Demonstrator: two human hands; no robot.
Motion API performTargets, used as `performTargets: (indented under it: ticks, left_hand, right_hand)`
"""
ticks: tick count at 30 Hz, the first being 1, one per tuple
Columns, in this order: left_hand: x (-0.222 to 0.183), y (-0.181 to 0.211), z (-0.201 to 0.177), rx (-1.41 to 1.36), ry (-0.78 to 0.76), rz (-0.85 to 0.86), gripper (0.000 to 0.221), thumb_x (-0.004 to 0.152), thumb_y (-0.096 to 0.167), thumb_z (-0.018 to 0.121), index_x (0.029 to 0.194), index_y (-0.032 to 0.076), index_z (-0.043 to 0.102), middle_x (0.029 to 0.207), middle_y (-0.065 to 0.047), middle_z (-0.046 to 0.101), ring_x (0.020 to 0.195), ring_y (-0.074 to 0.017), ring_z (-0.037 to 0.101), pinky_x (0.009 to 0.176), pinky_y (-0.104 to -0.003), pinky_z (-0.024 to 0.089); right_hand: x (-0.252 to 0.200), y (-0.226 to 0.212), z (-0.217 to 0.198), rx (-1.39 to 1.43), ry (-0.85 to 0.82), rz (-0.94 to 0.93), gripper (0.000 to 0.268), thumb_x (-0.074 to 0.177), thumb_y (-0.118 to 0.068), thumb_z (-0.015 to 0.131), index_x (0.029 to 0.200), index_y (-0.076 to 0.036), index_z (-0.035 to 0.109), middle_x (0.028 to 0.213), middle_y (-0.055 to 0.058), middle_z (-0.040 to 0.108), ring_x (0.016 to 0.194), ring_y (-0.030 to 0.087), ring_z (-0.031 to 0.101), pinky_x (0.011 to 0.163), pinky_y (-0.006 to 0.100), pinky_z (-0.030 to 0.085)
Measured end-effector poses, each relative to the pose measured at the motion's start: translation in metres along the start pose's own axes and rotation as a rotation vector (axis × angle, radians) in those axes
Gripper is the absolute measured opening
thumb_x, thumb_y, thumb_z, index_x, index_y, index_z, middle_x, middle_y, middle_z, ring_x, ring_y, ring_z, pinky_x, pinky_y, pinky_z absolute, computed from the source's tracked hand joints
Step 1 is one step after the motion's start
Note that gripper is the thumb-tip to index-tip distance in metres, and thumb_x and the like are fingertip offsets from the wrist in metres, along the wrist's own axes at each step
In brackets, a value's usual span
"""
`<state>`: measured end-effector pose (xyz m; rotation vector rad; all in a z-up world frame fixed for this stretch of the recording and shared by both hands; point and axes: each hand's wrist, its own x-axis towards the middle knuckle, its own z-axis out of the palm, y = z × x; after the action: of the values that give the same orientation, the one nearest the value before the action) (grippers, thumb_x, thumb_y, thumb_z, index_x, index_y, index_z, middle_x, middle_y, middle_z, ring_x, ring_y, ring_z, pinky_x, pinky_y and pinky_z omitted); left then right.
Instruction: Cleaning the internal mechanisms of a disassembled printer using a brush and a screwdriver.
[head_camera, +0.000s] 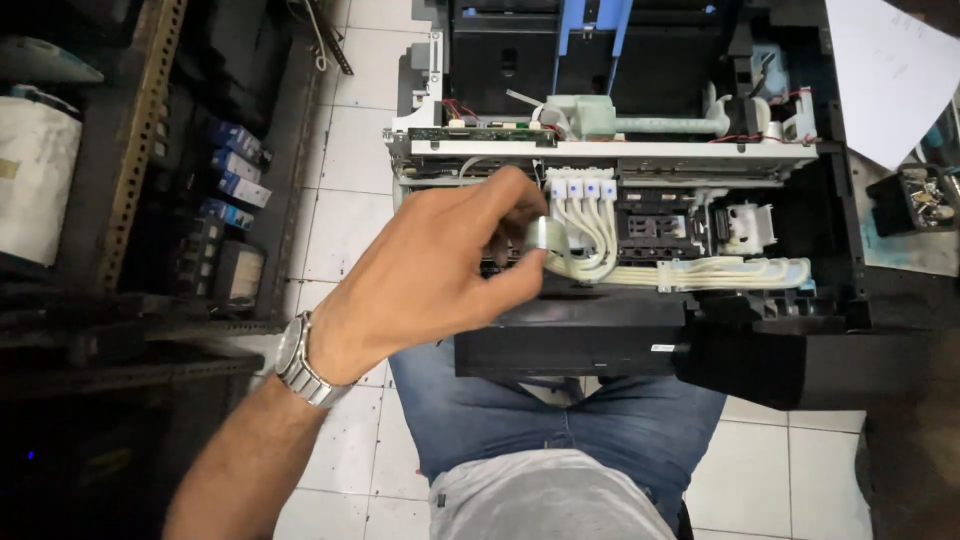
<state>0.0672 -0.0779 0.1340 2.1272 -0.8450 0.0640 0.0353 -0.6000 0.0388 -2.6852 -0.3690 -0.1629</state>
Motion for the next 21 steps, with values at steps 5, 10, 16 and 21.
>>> performTargets:
  ticks: [5,10,16,21]
  left_hand:
    - [0.009,0.008,0.000,-0.084,0.014,-0.090,0.014,0.090,0.016,0.063,0.098,0.006,0.058,0.079,-0.002,0.072,0.064,-0.0144,0.067,0.058,-0.030,0.054]
    - [0.023,0.020,0.005,-0.102,0.023,-0.404,0.024,0.081,0.032,0.073,0.094,0.013,0.068,0.072,0.004,0.074,0.063,-0.0086,0.068,0.060,-0.028,0.054]
    - [0.030,0.016,0.016,-0.078,0.079,-0.254,0.019,0.075,0.024,0.073,0.087,0.010,0.066,0.066,0.001,0.073,0.061,-0.0121,0.068,0.057,-0.032,0.052]
    - [0.028,0.016,0.011,-0.077,0.060,-0.359,0.019,0.081,0.026,0.077,0.092,0.013,0.070,0.069,0.003,0.073,0.060,-0.0074,0.065,0.055,-0.026,0.053]
  right_hand:
    - [-0.046,-0.200,0.055,0.171,0.032,-0.112,0.036,0.089,-0.004,0.068,0.125,-0.010,0.070,0.120,0.011,0.072,0.108,0.025,0.069,0.097,0.036,0.051]
    - [0.008,-0.294,0.117,0.281,0.178,-0.244,0.026,0.099,0.004,0.059,0.124,0.000,0.066,0.114,0.017,0.063,0.098,0.025,0.069,0.088,0.029,0.053]
    - [0.027,-0.295,0.166,0.045,0.029,0.010,0.050,0.079,-0.011,0.059,0.128,-0.021,0.061,0.114,0.018,0.049,0.078,0.040,0.062,0.053,0.057,0.049]
    - [0.030,-0.317,0.145,-0.225,-0.031,0.062,0.071,0.072,-0.010,0.060,0.141,-0.028,0.053,0.123,0.009,0.053,0.059,0.040,0.066,0.030,0.053,0.045]
